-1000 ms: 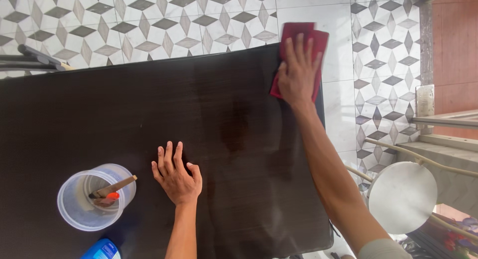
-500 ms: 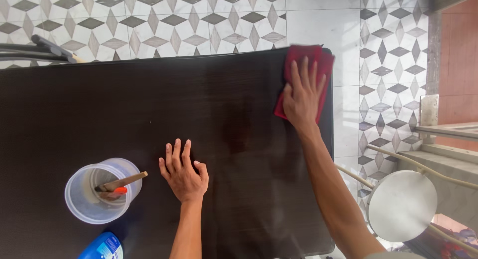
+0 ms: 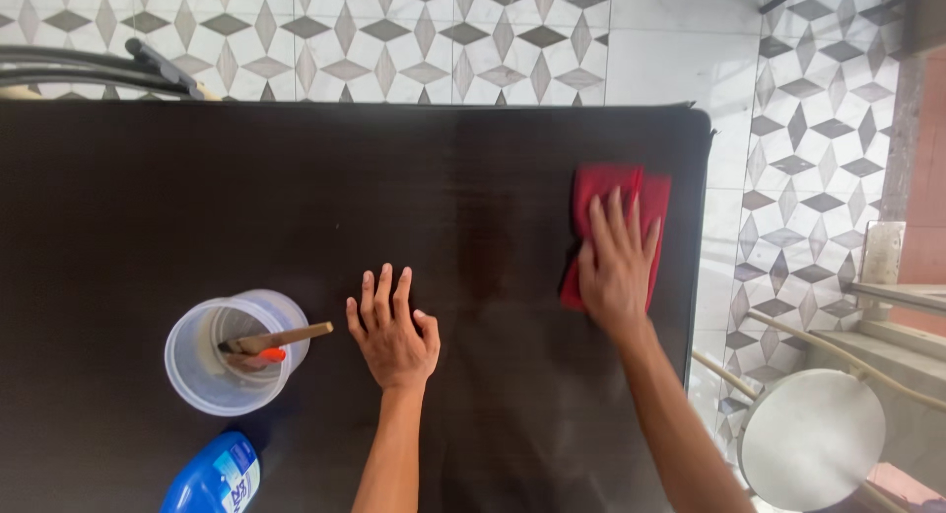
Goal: The person scrubs a dark tabletop with a small brush, then wipes the surface with a red cloth. They spray the table with a blue spray bottle and continue wiping the surface with the cloth.
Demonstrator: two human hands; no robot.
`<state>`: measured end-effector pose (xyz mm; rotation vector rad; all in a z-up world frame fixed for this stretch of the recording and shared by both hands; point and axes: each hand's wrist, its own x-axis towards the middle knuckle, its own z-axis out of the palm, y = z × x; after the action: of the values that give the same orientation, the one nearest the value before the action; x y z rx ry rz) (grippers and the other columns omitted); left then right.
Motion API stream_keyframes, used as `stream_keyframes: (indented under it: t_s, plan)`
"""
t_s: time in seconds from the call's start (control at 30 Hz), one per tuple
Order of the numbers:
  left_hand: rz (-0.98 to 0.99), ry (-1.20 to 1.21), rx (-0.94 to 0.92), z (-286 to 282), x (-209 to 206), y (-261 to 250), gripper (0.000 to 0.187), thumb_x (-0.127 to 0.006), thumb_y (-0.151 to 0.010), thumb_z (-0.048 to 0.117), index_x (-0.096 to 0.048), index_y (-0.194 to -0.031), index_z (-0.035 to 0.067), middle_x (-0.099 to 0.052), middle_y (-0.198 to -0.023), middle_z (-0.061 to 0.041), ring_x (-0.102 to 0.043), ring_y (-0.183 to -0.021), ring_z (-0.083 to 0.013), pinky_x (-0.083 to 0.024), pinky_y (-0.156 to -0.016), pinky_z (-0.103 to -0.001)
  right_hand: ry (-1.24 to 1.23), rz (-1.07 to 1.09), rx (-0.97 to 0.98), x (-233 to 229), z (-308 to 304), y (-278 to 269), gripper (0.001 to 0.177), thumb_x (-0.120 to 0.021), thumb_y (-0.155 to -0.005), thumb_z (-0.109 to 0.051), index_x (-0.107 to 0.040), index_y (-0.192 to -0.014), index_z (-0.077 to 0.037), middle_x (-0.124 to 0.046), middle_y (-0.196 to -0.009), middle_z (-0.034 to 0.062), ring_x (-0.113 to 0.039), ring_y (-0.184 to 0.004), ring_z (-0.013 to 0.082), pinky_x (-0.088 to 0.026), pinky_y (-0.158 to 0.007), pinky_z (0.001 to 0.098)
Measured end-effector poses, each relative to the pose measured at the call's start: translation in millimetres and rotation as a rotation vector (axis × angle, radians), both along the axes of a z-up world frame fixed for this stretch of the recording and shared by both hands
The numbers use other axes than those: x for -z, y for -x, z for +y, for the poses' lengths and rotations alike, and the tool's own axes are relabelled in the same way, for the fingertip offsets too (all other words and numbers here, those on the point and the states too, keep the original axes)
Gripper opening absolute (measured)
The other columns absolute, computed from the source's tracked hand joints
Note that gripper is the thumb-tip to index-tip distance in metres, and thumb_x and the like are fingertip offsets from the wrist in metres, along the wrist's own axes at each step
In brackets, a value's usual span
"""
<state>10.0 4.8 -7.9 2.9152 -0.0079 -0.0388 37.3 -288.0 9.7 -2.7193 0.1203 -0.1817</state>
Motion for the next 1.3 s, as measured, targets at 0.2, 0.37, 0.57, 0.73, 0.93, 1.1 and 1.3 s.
stream_keyframes:
  t_s: [0.2,0.37,0.57,0.73,0.93,1.1,1.3]
  plan:
    - [0.035,-0.003,-0.003,3,1,-1,0.061,-0.052,-0.088,0.022,-0.047,-0.149,0.019,-0.038,-0.159,-0.002,-0.026,-0.153,-0.024,-0.014,-0.126,-0.054,0.041,-0.061,-0.053,16,46,-123,0.059,-0.058,-0.099,-0.015,-0.046,-0.155,-0.005,-0.035,-0.165,0.0203,-0.023,-0.154,0.044,-0.009,-0.121,0.0681]
    - [-0.013,0.007,0.007,1,-2,0,0.06,-0.051,-0.09,0.021,-0.048,-0.15,0.02,-0.04,-0.159,-0.001,-0.028,-0.153,-0.0244,-0.016,-0.127,-0.054,-0.058,0.052,-0.3,-6,88,-4,0.065,-0.063,-0.092,-0.013,-0.045,-0.154,-0.004,-0.039,-0.161,0.0207,-0.031,-0.15,0.0449,-0.012,-0.123,0.0654]
    - [-0.014,0.016,0.008,4,-1,-3,0.06,-0.052,-0.089,0.02,-0.049,-0.149,0.019,-0.041,-0.159,-0.003,-0.029,-0.153,-0.0254,-0.016,-0.127,-0.055,-0.043,0.057,-0.159,-19,66,42,0.06,-0.062,-0.09,-0.011,-0.052,-0.149,-0.008,-0.043,-0.159,0.0171,-0.034,-0.151,0.0408,-0.014,-0.124,0.0636]
    - [-0.009,0.038,0.004,5,-2,5,0.06,-0.053,-0.089,0.021,-0.049,-0.149,0.019,-0.042,-0.159,-0.003,-0.029,-0.153,-0.0251,-0.017,-0.126,-0.055,0.026,-0.05,-0.104,14,65,-89,0.054,-0.055,-0.102,-0.013,-0.048,-0.155,-0.004,-0.039,-0.164,0.0209,-0.027,-0.155,0.0438,-0.01,-0.124,0.0651]
    - [-0.022,0.046,0.013,7,-3,6,0.06,-0.053,-0.09,0.02,-0.05,-0.149,0.019,-0.042,-0.159,-0.003,-0.029,-0.153,-0.0249,-0.017,-0.127,-0.055,-0.004,0.001,-0.233,-1,105,-57,0.062,-0.06,-0.095,-0.01,-0.046,-0.154,-0.003,-0.038,-0.163,0.0196,-0.026,-0.154,0.0428,-0.011,-0.124,0.0655]
    - [-0.004,0.026,0.0,7,-3,-2,0.059,-0.052,-0.089,0.021,-0.05,-0.148,0.02,-0.041,-0.158,-0.001,-0.03,-0.151,-0.0243,-0.018,-0.126,-0.055,-0.055,0.116,-0.291,-23,128,75,0.068,-0.064,-0.085,-0.016,-0.047,-0.15,-0.007,-0.04,-0.16,0.0152,-0.029,-0.151,0.0393,-0.012,-0.121,0.0659]
    - [-0.015,0.032,-0.002,6,-2,-2,0.059,-0.052,-0.089,0.022,-0.051,-0.148,0.021,-0.042,-0.157,0.0,-0.03,-0.151,-0.0234,-0.017,-0.126,-0.055,0.048,0.083,-0.219,-10,124,7,0.062,-0.061,-0.091,-0.016,-0.049,-0.15,-0.005,-0.042,-0.16,0.017,-0.034,-0.15,0.0399,-0.015,-0.123,0.0648]
